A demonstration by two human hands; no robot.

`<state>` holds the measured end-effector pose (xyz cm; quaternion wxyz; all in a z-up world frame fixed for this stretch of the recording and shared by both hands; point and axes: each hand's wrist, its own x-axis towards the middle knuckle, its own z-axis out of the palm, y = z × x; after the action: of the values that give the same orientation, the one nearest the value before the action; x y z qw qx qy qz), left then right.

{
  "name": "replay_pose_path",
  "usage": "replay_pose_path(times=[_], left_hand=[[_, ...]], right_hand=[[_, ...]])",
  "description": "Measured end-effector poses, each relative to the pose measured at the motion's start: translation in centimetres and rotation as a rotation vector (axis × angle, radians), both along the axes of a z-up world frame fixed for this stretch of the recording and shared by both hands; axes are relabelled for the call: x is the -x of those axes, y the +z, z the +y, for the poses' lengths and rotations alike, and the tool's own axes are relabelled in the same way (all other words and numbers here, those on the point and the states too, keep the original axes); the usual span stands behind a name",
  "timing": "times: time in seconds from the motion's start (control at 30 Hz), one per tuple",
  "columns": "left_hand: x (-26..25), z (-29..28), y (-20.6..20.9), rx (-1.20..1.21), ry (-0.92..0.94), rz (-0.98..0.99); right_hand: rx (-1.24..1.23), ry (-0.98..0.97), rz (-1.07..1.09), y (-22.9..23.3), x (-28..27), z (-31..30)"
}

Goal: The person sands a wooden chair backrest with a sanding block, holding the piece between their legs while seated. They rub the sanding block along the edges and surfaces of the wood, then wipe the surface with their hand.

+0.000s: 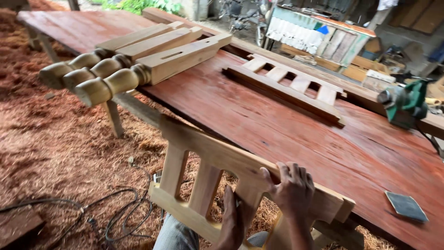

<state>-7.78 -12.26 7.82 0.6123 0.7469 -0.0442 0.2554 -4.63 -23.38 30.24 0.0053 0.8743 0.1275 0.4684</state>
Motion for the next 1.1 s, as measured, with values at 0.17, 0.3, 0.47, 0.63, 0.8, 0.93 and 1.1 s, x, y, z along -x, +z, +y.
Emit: replay_pose_path(times=[0.17, 0.3, 0.47, 0.63, 0.8, 0.93, 1.1], left_hand=[[1.9, 2.0, -1.2, 0.009, -0.118, 0.122], [4.2, 3.4, -7.4, -0.182, -0.239, 0.124], [2.8, 3.6, 4.2, -0.019, -0.25, 0.232], [0.9, 4.2, 11.5, 0.054, -0.205, -0.031], [4.9, 4.2, 1.4, -0.007, -0.201, 0.194], [5.8, 4.3, 2.1, -0.283, -0.226, 0.158], [2.6, 2.1, 11.1, 0.064, -0.181, 0.28]], right_hand=[[0.01, -0.006, 0.0, 0.0, 0.4, 0.2], [0.007, -0.02, 0.004, -0.4, 0.3, 0.1], [0.059, -0.037, 0.054, -1.1, 0.1, -0.7], [0.064, -0.054, 0.041, -1.4, -0.1, -0.7], [0.056, -0.048, 0.022, -1.5, -0.1, -0.7], [0.066, -0.04, 0.028, -1.6, -0.2, -0.9], [0.051, -0.036, 0.027, -1.4, 0.0, -0.8]])
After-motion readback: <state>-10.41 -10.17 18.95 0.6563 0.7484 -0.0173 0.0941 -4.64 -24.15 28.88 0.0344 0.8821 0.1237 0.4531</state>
